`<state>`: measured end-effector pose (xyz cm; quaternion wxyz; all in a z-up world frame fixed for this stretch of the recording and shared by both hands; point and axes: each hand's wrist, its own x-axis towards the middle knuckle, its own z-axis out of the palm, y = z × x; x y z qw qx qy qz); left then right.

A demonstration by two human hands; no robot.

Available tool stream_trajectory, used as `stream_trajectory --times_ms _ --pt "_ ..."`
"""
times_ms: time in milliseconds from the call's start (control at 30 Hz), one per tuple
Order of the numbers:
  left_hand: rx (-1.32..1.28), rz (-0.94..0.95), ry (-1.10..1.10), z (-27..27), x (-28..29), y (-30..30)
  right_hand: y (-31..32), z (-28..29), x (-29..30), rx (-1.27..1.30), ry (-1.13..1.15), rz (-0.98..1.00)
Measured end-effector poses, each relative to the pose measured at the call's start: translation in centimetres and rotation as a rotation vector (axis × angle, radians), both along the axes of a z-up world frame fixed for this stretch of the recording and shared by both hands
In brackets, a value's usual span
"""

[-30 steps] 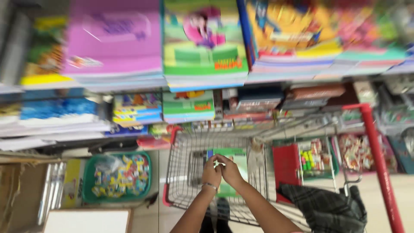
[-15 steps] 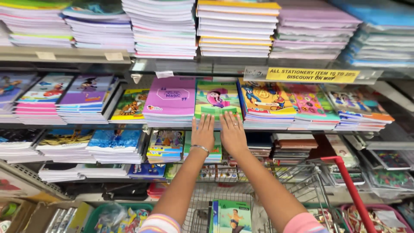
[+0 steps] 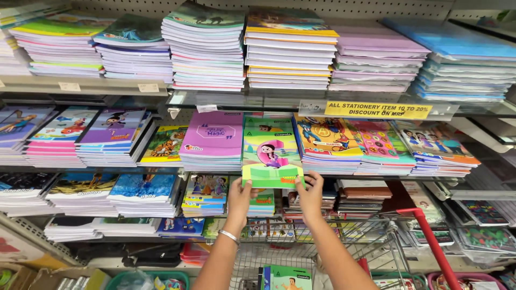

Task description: Selecting and placing various notebooks and stationery items into a shopping cart in a convenience store.

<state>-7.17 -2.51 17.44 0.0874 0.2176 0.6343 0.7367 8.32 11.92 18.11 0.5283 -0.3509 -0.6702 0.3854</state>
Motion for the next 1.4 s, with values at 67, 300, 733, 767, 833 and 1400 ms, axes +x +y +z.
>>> stream_trajectory --times_ms 67,300,733,767,833,1400 --pt "0.085 -0.276 -0.32 -0.6 -0.1 -0.8 -0.2 -0.8 0.7 -0.29 0.176 0.163" --pt "-0.076 -0.401 -0.35 -8.6 1.8 -5.6 -3.4 -5.0 6.5 -0.546 -0.026 0.263" --pt "-0.367 -0.486 -0.746 -39.4 9.8 -5.9 -3.5 -37.2 15.8 -0.994 -0.21 0.304" --pt "-0.396 -0.488 -0.782 -43.4 10.4 -5.7 -3.8 -38.6 16.3 -1.034 -0.228 0.287" --pt "-0.517 -0.663 -0.487 -51.6 11.9 -5.7 -4.2 -41.4 17.0 -1.248 -0.201 0.218" --pt "-1.239 -0.588 -0.405 -66.9 19.3 -3.2 -3.9 -57.3 20.8 -1.245 -0.492 0.186"
